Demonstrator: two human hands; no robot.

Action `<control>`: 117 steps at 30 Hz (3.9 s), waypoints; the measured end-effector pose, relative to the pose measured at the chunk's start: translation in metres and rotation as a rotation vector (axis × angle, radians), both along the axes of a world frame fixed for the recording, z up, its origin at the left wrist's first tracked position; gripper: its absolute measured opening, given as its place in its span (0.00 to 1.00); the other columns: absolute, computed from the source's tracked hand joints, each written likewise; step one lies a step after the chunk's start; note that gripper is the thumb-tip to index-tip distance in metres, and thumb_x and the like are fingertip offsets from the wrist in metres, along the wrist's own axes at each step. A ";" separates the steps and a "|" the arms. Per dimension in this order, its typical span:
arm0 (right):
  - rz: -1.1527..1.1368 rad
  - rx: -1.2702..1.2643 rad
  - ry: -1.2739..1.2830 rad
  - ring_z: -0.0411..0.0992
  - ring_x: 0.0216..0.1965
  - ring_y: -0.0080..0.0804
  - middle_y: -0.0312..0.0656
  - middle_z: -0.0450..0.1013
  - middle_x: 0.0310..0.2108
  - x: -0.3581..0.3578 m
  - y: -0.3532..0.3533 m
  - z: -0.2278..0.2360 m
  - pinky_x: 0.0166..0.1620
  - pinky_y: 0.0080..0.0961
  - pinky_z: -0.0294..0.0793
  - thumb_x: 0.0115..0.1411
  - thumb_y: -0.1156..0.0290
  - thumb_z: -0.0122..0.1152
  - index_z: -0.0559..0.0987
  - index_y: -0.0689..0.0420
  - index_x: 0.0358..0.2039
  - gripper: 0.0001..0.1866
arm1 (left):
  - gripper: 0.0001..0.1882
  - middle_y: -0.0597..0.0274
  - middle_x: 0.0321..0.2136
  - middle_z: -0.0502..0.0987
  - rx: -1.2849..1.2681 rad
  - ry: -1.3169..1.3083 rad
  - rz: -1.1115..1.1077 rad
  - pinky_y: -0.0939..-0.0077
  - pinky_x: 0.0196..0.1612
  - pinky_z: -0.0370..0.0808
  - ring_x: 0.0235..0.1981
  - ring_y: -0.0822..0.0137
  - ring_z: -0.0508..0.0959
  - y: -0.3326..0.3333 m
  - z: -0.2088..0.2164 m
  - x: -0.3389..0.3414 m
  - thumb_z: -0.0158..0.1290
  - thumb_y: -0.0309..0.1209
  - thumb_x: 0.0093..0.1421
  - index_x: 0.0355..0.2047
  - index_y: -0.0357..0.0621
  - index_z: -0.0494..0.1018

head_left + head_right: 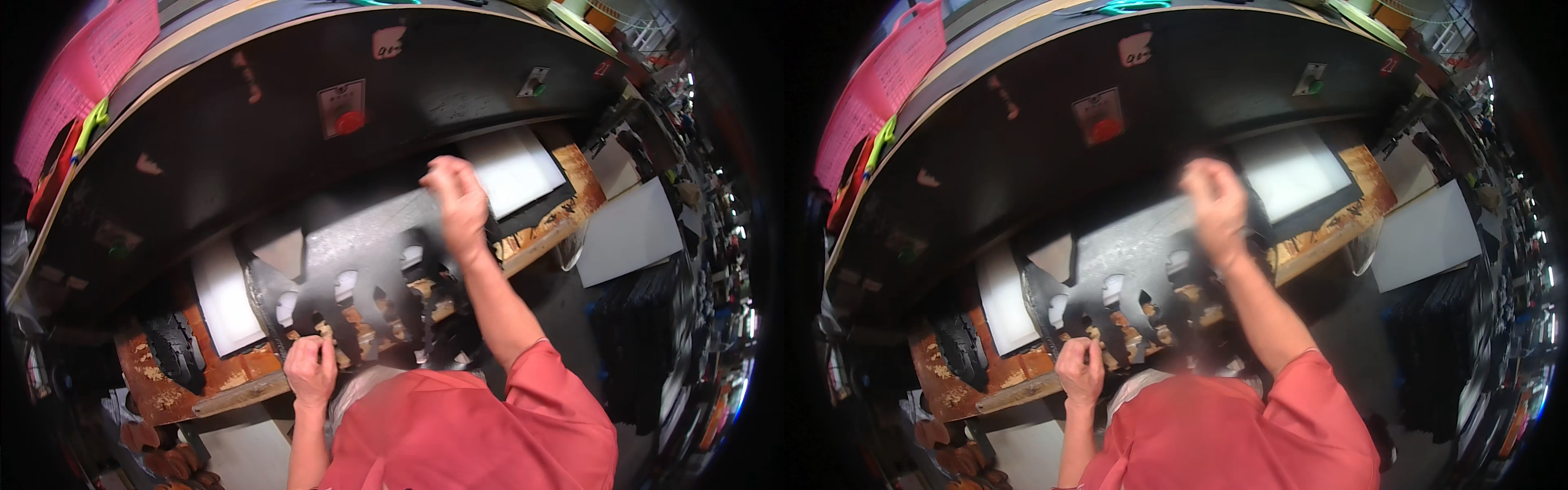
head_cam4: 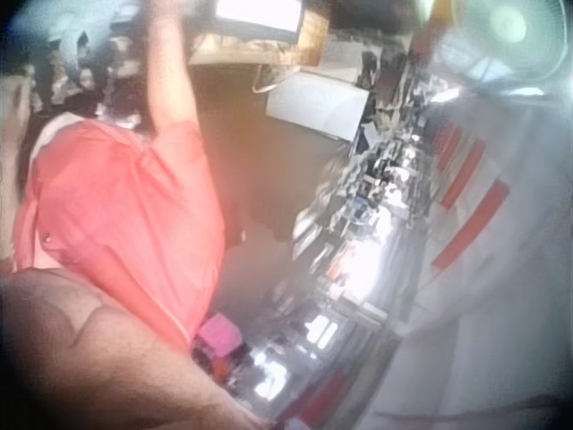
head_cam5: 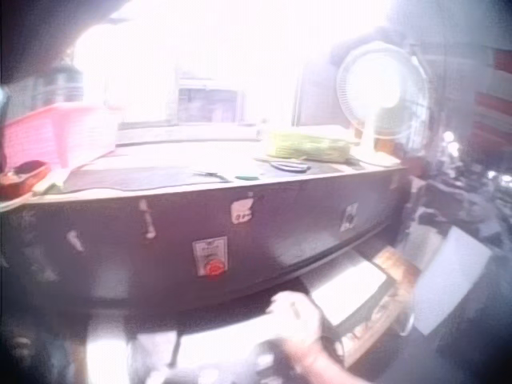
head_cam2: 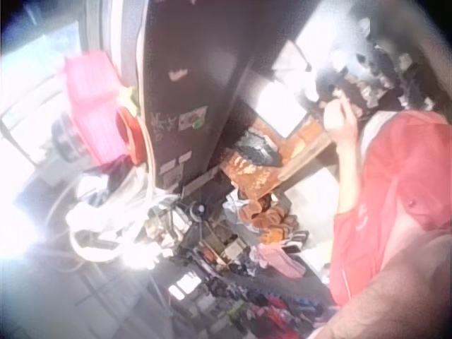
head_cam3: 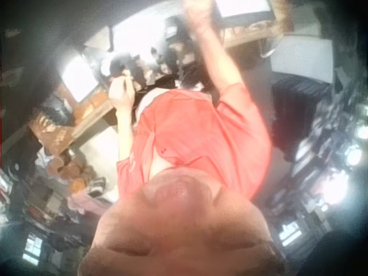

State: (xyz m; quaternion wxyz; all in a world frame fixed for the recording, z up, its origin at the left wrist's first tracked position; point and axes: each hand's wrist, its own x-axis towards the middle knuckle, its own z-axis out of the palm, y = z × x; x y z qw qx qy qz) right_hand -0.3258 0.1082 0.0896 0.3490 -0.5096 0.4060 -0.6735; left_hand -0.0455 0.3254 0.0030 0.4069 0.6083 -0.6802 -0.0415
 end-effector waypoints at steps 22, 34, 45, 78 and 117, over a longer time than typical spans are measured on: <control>-0.384 -0.187 0.895 0.71 0.30 0.44 0.43 0.71 0.24 -0.142 0.052 -0.115 0.36 0.43 0.71 0.64 0.72 0.69 0.78 0.55 0.25 0.11 | 0.09 0.54 0.26 0.81 0.014 -0.040 0.176 0.61 0.31 0.76 0.24 0.53 0.79 -0.004 0.007 -0.011 0.68 0.30 0.62 0.30 0.42 0.80; -0.252 -0.035 0.790 0.72 0.31 0.36 0.41 0.73 0.27 -0.158 0.048 -0.133 0.39 0.37 0.73 0.68 0.69 0.68 0.80 0.61 0.28 0.12 | 0.10 0.62 0.37 0.81 0.005 -0.196 0.194 0.58 0.45 0.74 0.42 0.56 0.80 0.011 0.004 -0.030 0.66 0.34 0.63 0.27 0.43 0.82; -0.282 0.210 0.666 0.72 0.29 0.21 0.36 0.80 0.29 -0.140 0.026 -0.072 0.38 0.26 0.75 0.74 0.61 0.64 0.85 0.63 0.35 0.17 | 0.10 0.64 0.38 0.80 0.051 -0.065 0.200 0.62 0.43 0.70 0.40 0.59 0.77 0.013 0.010 -0.033 0.68 0.31 0.59 0.25 0.42 0.80; 0.684 0.640 0.204 0.74 0.61 0.42 0.54 0.74 0.61 0.169 -0.072 -0.001 0.63 0.34 0.73 0.45 0.63 0.80 0.72 0.65 0.70 0.51 | 0.20 0.41 0.54 0.82 0.028 0.254 0.089 0.50 0.63 0.76 0.60 0.40 0.79 -0.142 0.076 0.032 0.65 0.27 0.63 0.55 0.34 0.79; 0.275 -0.026 1.072 0.64 0.66 0.69 0.72 0.59 0.70 0.117 -0.070 -0.040 0.66 0.55 0.72 0.37 0.58 0.78 0.83 0.54 0.59 0.43 | 0.39 0.40 0.67 0.66 0.112 0.078 0.338 0.45 0.70 0.64 0.69 0.39 0.65 -0.158 0.028 0.035 0.69 0.27 0.56 0.64 0.27 0.65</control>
